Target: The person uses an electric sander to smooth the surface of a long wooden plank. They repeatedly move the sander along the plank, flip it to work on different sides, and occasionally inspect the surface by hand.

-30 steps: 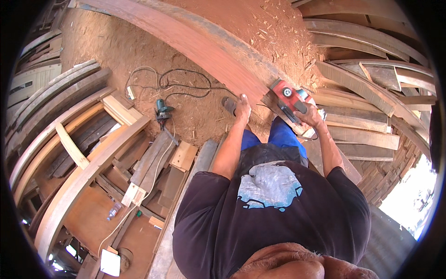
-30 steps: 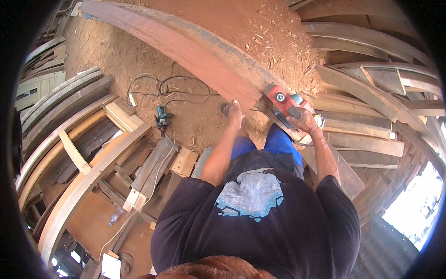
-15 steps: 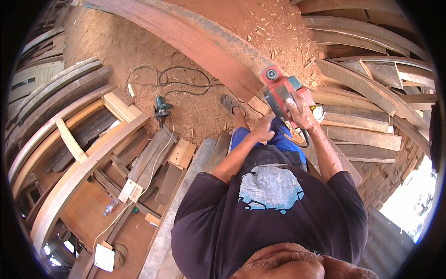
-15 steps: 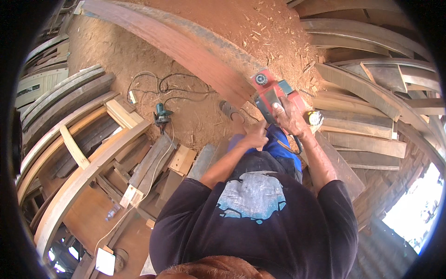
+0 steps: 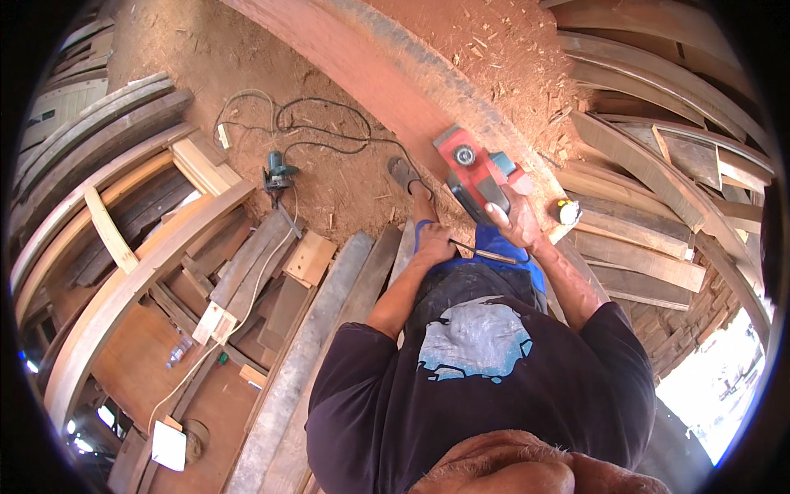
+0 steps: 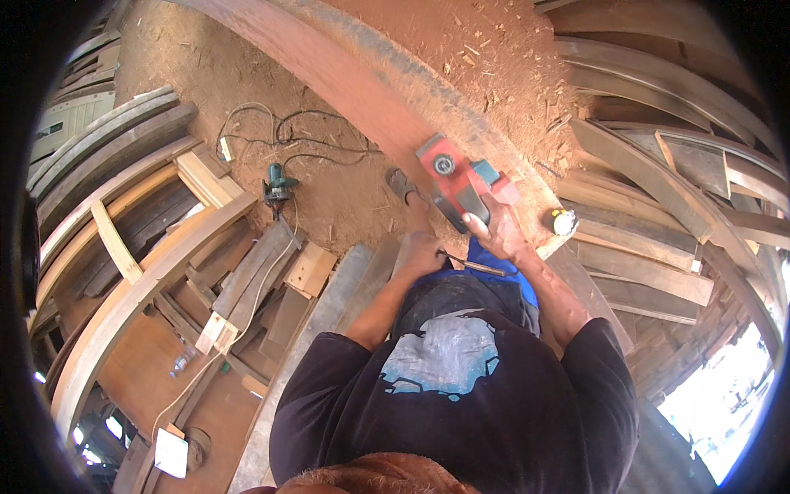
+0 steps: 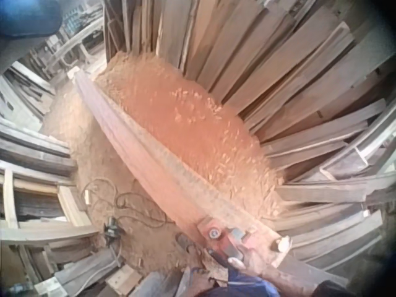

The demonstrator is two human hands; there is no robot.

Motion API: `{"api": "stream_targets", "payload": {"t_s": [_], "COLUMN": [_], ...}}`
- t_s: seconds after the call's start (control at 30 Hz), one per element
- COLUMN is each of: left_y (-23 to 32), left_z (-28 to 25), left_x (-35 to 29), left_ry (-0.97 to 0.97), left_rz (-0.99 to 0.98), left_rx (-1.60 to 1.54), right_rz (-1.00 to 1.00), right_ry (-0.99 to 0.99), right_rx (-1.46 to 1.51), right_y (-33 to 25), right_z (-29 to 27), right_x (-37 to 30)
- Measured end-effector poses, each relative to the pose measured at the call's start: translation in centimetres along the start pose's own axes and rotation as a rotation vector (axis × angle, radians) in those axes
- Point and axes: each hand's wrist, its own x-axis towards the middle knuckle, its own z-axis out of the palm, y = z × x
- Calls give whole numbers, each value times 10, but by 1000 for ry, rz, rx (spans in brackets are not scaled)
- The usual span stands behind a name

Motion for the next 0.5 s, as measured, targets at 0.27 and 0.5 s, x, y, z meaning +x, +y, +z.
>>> {"api": "stream_targets", "payload": {"t_s": [0.27,0.5], "left_y": [-70,-88], "left_z": [2,-15], "left_x": [-20,-14], "left_ry": [194,269], "left_rz": [-329,-461], "left_rx": [-247,-425], "right_rz": [-87,-137], "right_ry": [78,100], "right_rx": [-68,-111], "right_y": [-44,-96], "right_z": [24,37], "right_x": [99,185]}}
